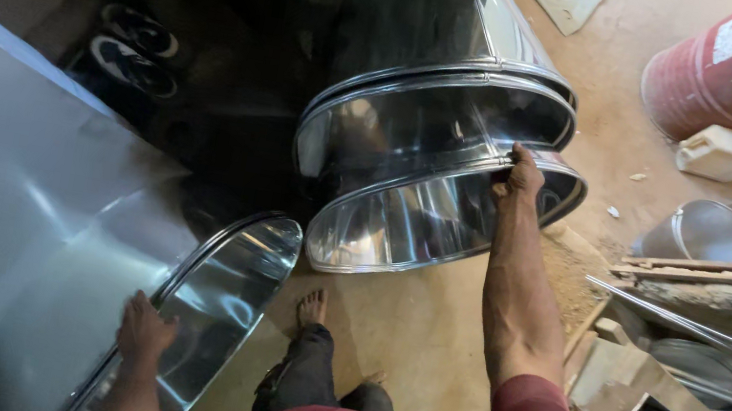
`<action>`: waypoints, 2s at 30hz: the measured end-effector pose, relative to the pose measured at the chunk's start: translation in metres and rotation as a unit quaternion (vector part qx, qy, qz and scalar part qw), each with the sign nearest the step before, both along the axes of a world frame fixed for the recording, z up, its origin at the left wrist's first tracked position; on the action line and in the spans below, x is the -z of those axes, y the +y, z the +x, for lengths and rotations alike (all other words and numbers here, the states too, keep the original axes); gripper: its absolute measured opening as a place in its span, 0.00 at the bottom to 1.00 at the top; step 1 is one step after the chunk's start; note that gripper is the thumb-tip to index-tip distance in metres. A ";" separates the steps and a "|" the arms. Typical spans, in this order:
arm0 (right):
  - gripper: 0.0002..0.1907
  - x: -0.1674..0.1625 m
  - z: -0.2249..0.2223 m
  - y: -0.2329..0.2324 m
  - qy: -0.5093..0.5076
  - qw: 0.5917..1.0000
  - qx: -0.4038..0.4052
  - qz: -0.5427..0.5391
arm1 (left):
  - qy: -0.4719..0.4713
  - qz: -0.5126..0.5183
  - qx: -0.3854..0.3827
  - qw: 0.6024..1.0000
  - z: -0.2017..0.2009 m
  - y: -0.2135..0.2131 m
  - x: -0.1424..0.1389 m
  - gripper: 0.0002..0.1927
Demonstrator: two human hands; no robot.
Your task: The person repeatedly shapes the rim of a large metal bowl using a manual edge-forming machine. They rotate the bowl against the machine's rollers to form a smooth edge, then stack the finished piece with others.
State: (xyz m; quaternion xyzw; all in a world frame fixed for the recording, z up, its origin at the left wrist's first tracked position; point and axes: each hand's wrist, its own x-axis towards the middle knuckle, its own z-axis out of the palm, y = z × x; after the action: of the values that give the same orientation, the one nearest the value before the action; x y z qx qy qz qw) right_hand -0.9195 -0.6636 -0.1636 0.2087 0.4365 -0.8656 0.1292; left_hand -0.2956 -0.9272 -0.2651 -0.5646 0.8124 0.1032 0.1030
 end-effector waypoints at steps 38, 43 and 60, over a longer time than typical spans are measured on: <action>0.19 0.105 0.512 0.010 -0.202 0.938 -0.280 -0.031 | -0.018 -0.038 -0.150 0.988 0.452 0.208 -0.030 0.23; 0.19 0.136 0.676 0.043 -0.437 0.839 -0.325 0.009 | -0.022 0.008 -0.156 0.988 0.521 0.224 -0.047 0.29; 0.24 0.099 0.752 0.111 -0.419 0.833 -0.358 -0.051 | 0.124 -0.081 0.191 0.970 0.494 0.234 -0.112 0.24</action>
State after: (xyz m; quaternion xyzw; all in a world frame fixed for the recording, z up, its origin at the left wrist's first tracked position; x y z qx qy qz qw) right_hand -0.1678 -0.5527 -0.2630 0.3733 0.3400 -0.6093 0.6114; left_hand 0.1985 -0.6931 -0.1531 -0.3881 0.9173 0.0852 -0.0270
